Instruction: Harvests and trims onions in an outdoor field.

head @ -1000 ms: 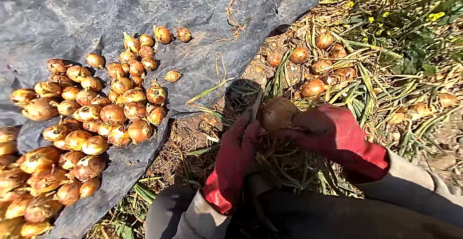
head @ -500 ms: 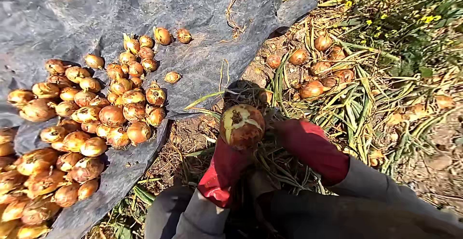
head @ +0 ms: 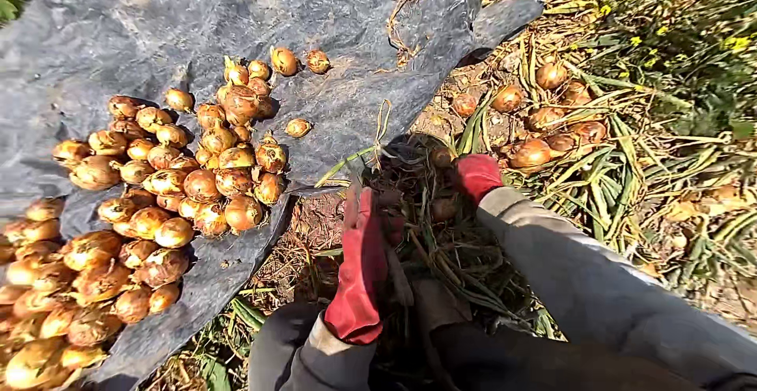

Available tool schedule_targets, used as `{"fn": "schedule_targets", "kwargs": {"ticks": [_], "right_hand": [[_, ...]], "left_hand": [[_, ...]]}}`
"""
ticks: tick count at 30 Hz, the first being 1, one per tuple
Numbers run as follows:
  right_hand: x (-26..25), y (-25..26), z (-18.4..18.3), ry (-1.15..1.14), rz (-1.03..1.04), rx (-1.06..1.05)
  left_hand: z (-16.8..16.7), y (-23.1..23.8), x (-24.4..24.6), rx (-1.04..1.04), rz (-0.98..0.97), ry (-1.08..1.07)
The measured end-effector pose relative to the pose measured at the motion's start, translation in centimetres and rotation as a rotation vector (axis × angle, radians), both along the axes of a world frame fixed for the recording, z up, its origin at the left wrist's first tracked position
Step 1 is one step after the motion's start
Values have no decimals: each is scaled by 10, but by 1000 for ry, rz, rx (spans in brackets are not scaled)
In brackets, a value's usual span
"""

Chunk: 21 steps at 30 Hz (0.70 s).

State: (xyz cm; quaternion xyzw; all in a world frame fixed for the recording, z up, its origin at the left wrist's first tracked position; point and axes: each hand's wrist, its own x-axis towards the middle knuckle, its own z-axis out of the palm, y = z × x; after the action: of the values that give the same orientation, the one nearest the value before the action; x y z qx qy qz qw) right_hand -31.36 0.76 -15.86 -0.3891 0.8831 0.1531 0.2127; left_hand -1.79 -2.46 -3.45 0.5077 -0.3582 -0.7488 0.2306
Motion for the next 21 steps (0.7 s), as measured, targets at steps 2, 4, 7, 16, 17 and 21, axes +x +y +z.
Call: {"fn": "schedule_targets", "kwargs": {"ticks": [2, 4, 7, 16, 17, 21], "right_hand": [[3, 2, 16, -61, 37, -114], [7, 14, 35, -120, 169, -317], [33, 44, 90, -388, 295, -654], [70, 72, 152, -930, 148, -722], [75, 68, 151, -714, 260, -837], [80, 53, 153, -337, 760, -1106]], "left_hand": [[2, 2, -4, -41, -169, -2], [1, 0, -5, -101, -306, -33], [-5, 6, -4, -163, -420, -112], [14, 12, 4, -232, -388, 249], [16, 14, 6, -245, -351, 224], [13, 14, 4, -418, -339, -48]]}}
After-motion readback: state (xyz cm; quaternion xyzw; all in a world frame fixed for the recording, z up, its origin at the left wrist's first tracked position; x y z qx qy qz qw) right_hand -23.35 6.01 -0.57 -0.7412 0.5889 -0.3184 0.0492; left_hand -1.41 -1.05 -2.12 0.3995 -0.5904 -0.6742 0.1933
